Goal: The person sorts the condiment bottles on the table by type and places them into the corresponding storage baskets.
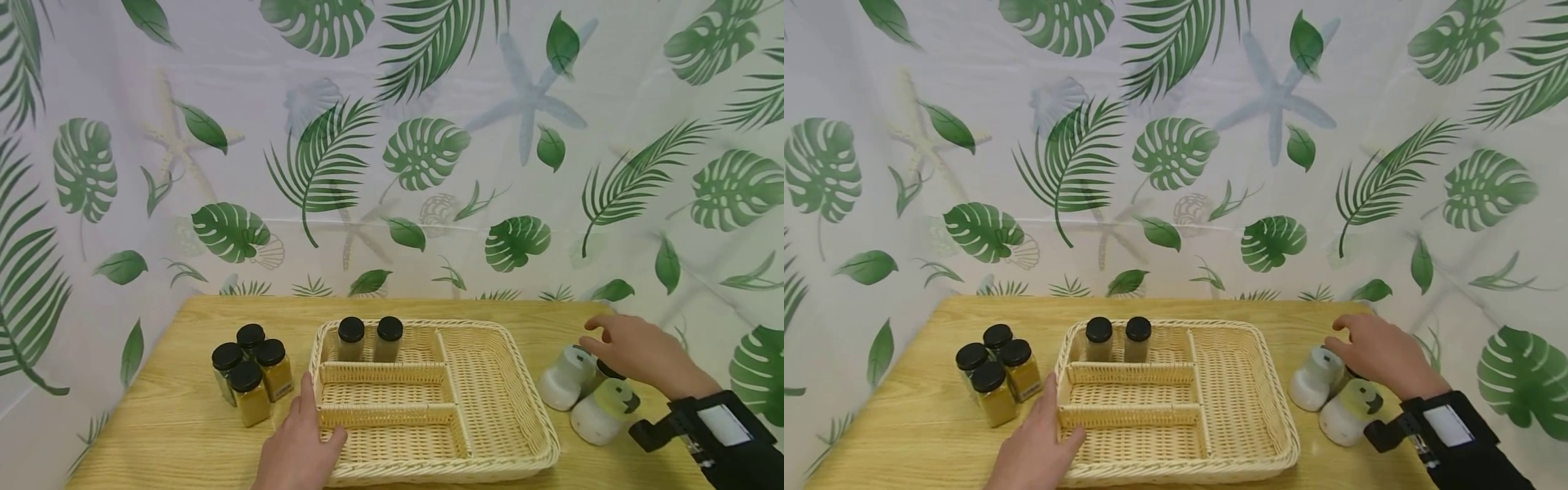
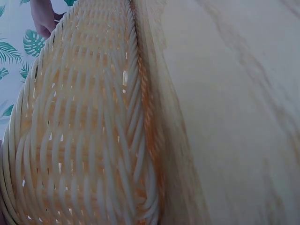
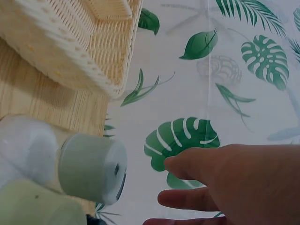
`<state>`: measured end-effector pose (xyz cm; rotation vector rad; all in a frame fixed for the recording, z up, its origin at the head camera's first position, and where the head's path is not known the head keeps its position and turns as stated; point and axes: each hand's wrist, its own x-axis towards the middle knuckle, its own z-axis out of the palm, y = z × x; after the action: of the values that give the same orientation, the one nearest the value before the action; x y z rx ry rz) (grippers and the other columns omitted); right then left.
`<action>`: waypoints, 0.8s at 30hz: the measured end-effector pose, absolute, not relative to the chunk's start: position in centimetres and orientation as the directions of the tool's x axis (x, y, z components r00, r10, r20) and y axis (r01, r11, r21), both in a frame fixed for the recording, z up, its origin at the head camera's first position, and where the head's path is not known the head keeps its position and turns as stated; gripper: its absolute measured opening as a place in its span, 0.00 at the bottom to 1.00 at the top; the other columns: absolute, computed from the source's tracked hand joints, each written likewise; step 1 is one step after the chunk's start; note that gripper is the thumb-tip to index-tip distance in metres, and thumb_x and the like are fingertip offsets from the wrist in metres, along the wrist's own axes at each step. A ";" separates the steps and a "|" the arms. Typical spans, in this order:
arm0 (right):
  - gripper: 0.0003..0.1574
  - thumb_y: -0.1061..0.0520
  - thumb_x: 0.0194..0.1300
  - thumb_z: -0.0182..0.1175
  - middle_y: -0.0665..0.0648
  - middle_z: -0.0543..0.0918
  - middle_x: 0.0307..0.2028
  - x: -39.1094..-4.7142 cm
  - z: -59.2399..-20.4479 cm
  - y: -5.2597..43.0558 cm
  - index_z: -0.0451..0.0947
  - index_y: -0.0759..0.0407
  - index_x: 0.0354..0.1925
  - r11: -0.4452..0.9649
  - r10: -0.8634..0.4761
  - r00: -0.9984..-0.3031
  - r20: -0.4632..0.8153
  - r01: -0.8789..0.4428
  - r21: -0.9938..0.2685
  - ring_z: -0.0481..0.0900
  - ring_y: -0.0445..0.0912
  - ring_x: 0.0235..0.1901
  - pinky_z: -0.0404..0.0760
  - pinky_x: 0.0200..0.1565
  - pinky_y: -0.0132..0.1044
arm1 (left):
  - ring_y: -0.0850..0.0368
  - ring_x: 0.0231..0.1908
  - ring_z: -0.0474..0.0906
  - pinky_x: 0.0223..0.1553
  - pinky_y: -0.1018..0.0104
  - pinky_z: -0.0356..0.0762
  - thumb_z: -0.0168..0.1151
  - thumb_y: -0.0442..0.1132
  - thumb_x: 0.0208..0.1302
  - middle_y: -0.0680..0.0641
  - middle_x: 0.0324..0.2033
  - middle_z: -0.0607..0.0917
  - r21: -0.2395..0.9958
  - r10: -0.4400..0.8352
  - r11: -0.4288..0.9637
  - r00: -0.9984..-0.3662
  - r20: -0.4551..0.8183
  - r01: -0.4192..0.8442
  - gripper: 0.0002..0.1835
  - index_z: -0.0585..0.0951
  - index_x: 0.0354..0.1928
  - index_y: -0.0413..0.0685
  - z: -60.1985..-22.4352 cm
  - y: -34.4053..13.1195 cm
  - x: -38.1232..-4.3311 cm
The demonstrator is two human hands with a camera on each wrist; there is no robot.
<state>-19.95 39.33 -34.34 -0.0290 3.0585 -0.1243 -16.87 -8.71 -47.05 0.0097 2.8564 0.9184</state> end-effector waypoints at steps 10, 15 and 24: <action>0.35 0.43 0.69 0.59 0.74 0.82 0.46 -19.6 -35.2 42.1 0.76 0.73 0.58 0.998 0.007 -0.990 -0.144 0.016 -0.061 0.82 0.65 0.43 0.81 0.37 0.56 | 0.37 0.49 0.82 0.38 0.40 0.79 0.62 0.59 0.63 0.33 0.66 0.72 0.575 0.054 0.817 -0.989 -0.134 -0.034 0.56 0.44 0.80 0.40 -47.1 -8.6 -16.9; 0.37 0.42 0.69 0.58 0.72 0.83 0.44 -19.5 -35.6 42.9 0.74 0.72 0.59 0.996 0.048 -0.974 -0.220 0.062 -0.058 0.82 0.62 0.40 0.80 0.34 0.54 | 0.37 0.48 0.82 0.38 0.41 0.79 0.62 0.58 0.63 0.33 0.66 0.72 0.576 0.048 0.816 -0.988 -0.147 -0.046 0.55 0.44 0.80 0.40 -47.0 -8.6 -16.9; 0.34 0.45 0.69 0.60 0.75 0.82 0.50 -19.7 -37.2 43.2 0.76 0.72 0.58 0.995 -0.003 -0.969 -0.245 0.020 -0.094 0.82 0.67 0.45 0.80 0.40 0.57 | 0.37 0.46 0.82 0.34 0.41 0.77 0.62 0.59 0.63 0.32 0.66 0.72 0.584 0.054 0.810 -0.983 -0.176 -0.060 0.55 0.43 0.80 0.41 -47.2 -8.7 -17.3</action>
<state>-19.69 43.24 -37.20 0.0126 2.8907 -0.1400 -17.26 -8.69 -47.18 -0.0046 2.8114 0.9160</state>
